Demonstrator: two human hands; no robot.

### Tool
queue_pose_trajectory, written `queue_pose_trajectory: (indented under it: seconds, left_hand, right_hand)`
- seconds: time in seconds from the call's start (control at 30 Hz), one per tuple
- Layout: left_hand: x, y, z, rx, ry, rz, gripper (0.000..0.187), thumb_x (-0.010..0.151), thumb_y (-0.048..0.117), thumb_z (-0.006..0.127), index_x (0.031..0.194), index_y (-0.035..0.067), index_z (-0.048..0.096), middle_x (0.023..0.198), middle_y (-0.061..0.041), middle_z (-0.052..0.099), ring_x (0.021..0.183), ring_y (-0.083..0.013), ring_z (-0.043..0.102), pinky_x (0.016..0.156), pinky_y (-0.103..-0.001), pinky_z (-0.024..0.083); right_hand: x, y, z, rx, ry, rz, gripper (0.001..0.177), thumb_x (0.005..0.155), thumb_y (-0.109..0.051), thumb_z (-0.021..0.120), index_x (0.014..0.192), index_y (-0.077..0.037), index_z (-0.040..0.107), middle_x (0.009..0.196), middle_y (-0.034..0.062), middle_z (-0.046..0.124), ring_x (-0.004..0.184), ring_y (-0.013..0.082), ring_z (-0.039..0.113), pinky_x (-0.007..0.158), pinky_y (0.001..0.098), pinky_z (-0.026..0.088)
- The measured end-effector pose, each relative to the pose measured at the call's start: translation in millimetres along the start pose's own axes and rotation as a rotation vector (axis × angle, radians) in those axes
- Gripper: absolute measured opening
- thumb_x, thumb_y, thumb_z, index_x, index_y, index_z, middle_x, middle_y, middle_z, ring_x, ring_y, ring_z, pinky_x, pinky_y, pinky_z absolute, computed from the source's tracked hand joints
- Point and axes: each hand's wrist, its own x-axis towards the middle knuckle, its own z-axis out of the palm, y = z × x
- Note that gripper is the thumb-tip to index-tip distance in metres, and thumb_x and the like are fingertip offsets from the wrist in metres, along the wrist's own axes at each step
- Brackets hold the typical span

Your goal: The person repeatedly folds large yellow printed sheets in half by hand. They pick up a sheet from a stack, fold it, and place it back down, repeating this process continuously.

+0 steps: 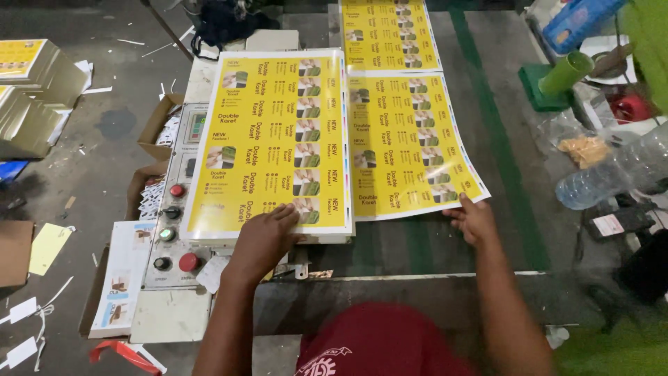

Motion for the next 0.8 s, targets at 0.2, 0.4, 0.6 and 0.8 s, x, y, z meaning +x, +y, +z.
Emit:
queue_pose_trajectory:
  seconds: [0.2, 0.4, 0.6, 0.8]
  left_hand:
    - [-2.0, 6.1, -1.3, -0.097, 0.128, -0.189, 0.028, 0.097, 0.018, 0.062, 0.123, 0.020, 0.071, 0.107, -0.010, 0.078, 0.103, -0.0360, 0.075, 0.082, -0.053, 0.060]
    - [4.8, 50.9, -10.6, -0.275, 0.796, 0.078, 0.004, 0.089, 0.006, 0.073, 0.093, 0.007, 0.072, 0.098, -0.010, 0.081, 0.077, -0.0221, 0.078, 0.063, -0.035, 0.062]
    - [5.1, 144.2, 24.6, -0.316, 0.489, 0.318, 0.045, 0.090, 0.036, 0.071, 0.117, 0.000, 0.067, 0.124, -0.017, 0.069, 0.118, -0.0354, 0.064, 0.100, -0.049, 0.044]
    - [-2.8, 153.4, 25.9, -0.364, 0.306, 0.464, 0.041, 0.098, 0.030, 0.064, 0.124, -0.001, 0.064, 0.132, -0.018, 0.065, 0.135, -0.0376, 0.055, 0.112, -0.055, 0.035]
  right_hand:
    - [-61.3, -2.5, 2.0, -0.085, -0.148, 0.090, 0.057, 0.109, -0.031, 0.054, 0.158, -0.012, 0.033, 0.126, 0.0288, 0.067, 0.088, 0.0339, 0.076, 0.049, 0.0306, 0.056]
    - [-197.3, -59.0, 84.2, -0.310, -0.276, 0.374, 0.049, 0.102, -0.018, 0.052, 0.150, -0.009, 0.054, 0.124, 0.0241, 0.075, 0.082, 0.0276, 0.068, 0.059, 0.0341, 0.048]
    - [-206.6, 8.2, 78.3, 0.058, -0.517, 0.097, 0.048, 0.094, -0.011, 0.062, 0.139, 0.007, 0.055, 0.117, 0.0255, 0.070, 0.083, 0.0338, 0.070, 0.057, 0.0395, 0.054]
    - [-229.3, -39.1, 72.7, 0.097, 0.014, 0.135, 0.038, 0.096, -0.004, 0.063, 0.130, 0.011, 0.057, 0.103, 0.0261, 0.064, 0.077, 0.0323, 0.060, 0.054, 0.0393, 0.046]
